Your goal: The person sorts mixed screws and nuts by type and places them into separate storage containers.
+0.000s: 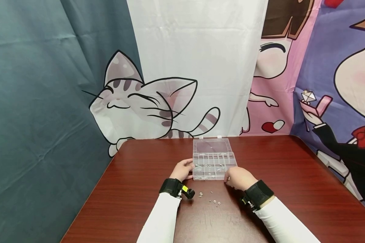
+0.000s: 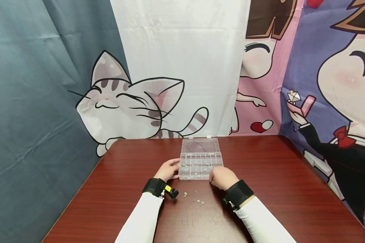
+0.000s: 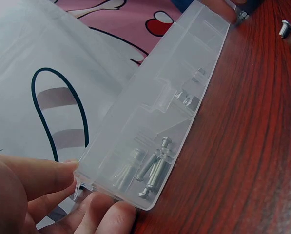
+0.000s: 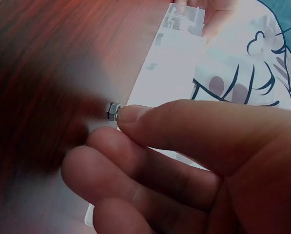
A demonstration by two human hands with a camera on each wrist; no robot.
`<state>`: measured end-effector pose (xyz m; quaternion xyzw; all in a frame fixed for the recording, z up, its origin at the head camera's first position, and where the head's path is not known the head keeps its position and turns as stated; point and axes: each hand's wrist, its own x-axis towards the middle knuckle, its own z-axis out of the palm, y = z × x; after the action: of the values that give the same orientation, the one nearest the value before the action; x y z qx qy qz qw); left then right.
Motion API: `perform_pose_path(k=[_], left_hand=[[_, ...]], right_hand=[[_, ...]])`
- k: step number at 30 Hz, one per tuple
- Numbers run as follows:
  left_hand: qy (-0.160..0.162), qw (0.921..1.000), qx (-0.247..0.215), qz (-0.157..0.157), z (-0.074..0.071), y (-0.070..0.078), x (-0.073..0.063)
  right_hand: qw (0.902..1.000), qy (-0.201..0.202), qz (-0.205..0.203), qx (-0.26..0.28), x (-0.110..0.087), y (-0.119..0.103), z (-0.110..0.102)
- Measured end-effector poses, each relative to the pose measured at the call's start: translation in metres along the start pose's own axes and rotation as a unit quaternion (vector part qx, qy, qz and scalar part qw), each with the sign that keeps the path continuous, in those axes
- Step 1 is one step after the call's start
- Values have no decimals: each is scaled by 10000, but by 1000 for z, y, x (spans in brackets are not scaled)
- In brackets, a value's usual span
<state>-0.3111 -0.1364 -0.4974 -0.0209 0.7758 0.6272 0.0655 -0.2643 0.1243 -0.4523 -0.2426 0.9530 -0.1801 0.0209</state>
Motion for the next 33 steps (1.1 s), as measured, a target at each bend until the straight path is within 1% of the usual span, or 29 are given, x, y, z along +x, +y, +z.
perform_pose_path(k=[7, 10, 15, 21, 27, 30, 33], left_hand=[[-3, 10000, 10, 16, 1, -2, 1], [1, 10000, 27, 41, 1, -1, -1], [5, 10000, 49, 63, 1, 0, -1], [-24, 10000, -12, 78, 1, 0, -1], [-34, 10000, -27, 90, 1, 1, -2], [-22, 10000, -23, 73, 1, 1, -2], [-24, 10000, -23, 60, 1, 1, -2]], right_hand=[[9981, 349, -309, -414, -2, 1, 2], [9967, 484, -262, -603, -3, -1, 3], [9963, 475, -225, -673, -5, -4, 4], [9967, 385, -304, -649, -6, -5, 5], [9981, 142, -267, -541, -3, -4, 6], [9988, 43, -318, -380, 0, -1, 8], [9986, 155, -492, -80, 4, 1, 5]])
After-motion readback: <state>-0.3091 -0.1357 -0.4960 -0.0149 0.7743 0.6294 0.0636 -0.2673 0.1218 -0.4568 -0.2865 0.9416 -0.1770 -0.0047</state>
